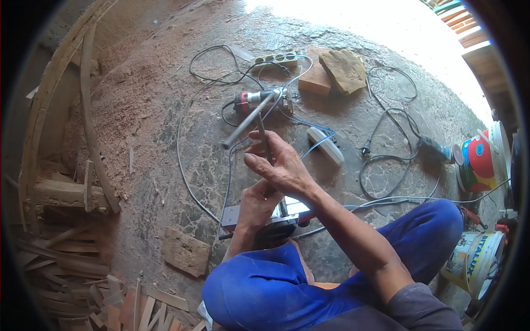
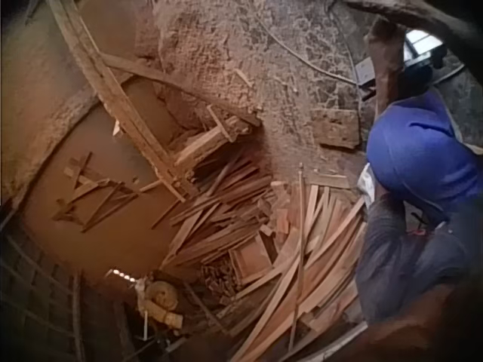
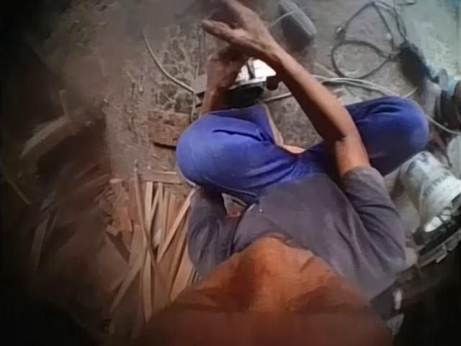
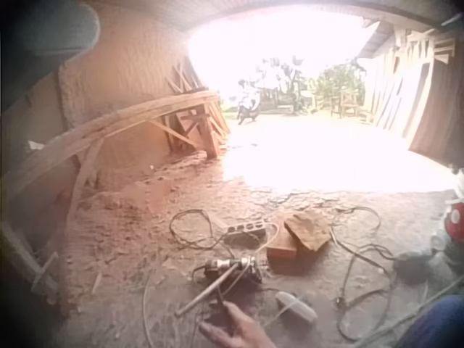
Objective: The person assembles a hand planer, using a t-handle hex key to tighten screws on the tool's body while sitting on the floor.
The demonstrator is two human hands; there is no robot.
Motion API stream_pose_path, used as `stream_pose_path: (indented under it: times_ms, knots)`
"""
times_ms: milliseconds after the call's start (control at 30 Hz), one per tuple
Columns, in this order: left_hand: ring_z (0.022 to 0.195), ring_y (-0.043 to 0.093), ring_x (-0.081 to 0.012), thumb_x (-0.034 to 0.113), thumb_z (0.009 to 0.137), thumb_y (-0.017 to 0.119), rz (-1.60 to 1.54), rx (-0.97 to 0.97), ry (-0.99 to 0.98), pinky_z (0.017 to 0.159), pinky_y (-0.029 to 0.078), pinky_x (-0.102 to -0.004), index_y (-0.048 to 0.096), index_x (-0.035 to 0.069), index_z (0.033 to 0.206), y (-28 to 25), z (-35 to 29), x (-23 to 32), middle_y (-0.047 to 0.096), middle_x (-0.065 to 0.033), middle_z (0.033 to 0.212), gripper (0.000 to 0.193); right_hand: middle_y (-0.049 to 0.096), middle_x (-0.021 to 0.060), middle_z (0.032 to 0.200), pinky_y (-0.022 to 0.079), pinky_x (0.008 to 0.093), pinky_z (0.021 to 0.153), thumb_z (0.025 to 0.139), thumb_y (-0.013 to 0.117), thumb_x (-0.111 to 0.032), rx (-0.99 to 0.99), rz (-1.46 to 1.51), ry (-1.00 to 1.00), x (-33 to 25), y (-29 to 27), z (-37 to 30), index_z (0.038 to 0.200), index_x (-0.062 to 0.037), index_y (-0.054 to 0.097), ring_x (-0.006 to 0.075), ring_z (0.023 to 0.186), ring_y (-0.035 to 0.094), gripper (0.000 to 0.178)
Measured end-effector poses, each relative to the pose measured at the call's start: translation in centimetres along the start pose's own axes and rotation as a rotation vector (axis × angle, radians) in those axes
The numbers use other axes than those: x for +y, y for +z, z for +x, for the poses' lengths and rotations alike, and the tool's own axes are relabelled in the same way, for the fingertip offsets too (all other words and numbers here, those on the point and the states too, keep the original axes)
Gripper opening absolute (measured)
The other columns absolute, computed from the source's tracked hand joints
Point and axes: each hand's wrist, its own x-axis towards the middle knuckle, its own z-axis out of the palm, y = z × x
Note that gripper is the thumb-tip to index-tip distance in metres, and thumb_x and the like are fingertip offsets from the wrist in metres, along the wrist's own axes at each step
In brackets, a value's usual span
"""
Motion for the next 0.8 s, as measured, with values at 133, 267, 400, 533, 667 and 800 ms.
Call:
stream_pose_path:
  times_ms: [133, 267, 400, 533, 667, 800]
  knots:
    - [0.099, 0.065, -0.0164, 0.019, 0.093, 0.066, 0.137, 0.257, 0.206, 0.087, 0.05, -0.0327, 0.066, 0.001, 0.119, 0.8, -0.2, 0.6, 0.072, -0.008, 0.102, 0.031, 0.066, 0.0184, 0.113, 0.052, 0.04, 0.095, 0.089, 0.072, -0.045, 0.017, 0.007, -0.014, -0.2, 0.4, 0.2, 0.137, 0.0007, 0.046, 0.0266, 0.108, 0.066, 0.071]
    - [0.077, 0.065, -0.0194, 0.025, 0.087, 0.074, -0.016, 0.14, 0.31, 0.075, 0.051, -0.0347, 0.069, 0.005, 0.114, -0.1, 0.0, -1.1, 0.07, -0.0108, 0.084, 0.034, 0.066, 0.0188, 0.114, 0.053, 0.0397, 0.094, 0.09, 0.071, -0.045, 0.013, 0.005, -0.04, -0.1, 0.6, 0.4, 0.136, 0.0012, 0.046, 0.0266, 0.107, 0.066, 0.07]
    - [0.085, 0.068, -0.0202, 0.025, 0.089, 0.071, 0.174, 0.084, 0.135, 0.077, 0.052, -0.0353, 0.066, 0.005, 0.118, -0.1, -0.3, -0.1, 0.072, -0.0109, 0.091, 0.036, 0.066, 0.021, 0.114, 0.053, 0.0401, 0.093, 0.091, 0.07, -0.044, 0.005, -0.028, -0.042, -0.1, 0.1, 0.2, 0.135, 0.0012, 0.047, 0.0278, 0.108, 0.066, 0.068]
    - [0.093, 0.069, -0.0197, 0.021, 0.091, 0.068, 0.281, 0.147, 0.127, 0.08, 0.052, -0.0355, 0.066, 0.003, 0.117, 1.1, -0.5, 1.4, 0.073, -0.0122, 0.1, 0.032, 0.065, 0.0226, 0.114, 0.053, 0.0405, 0.093, 0.091, 0.069, -0.044, 0.021, 0.0, -0.034, 0.3, -0.4, 0.1, 0.135, 0.001, 0.048, 0.0288, 0.108, 0.065, 0.066]
    - [0.092, 0.069, -0.0177, 0.021, 0.086, 0.075, -0.004, 0.05, 0.161, 0.079, 0.053, -0.0346, 0.068, 0.004, 0.113, 0.7, -0.9, -0.3, 0.074, -0.0118, 0.099, 0.032, 0.065, 0.0224, 0.114, 0.053, 0.0407, 0.093, 0.091, 0.069, -0.044, 0.028, -0.002, -0.033, 0.1, -0.2, -0.1, 0.135, 0.001, 0.048, 0.029, 0.109, 0.065, 0.067]
    - [0.097, 0.069, -0.0208, 0.022, 0.088, 0.072, 0.128, 0.027, 0.164, 0.082, 0.053, -0.0362, 0.069, 0.003, 0.111, 0.7, -0.6, -0.2, 0.073, -0.0141, 0.101, 0.03, 0.066, 0.022, 0.113, 0.054, 0.0398, 0.092, 0.092, 0.068, -0.042, 0.013, 0.001, -0.03, 0.1, -0.3, -0.2, 0.135, 0.0013, 0.048, 0.0285, 0.109, 0.065, 0.064]
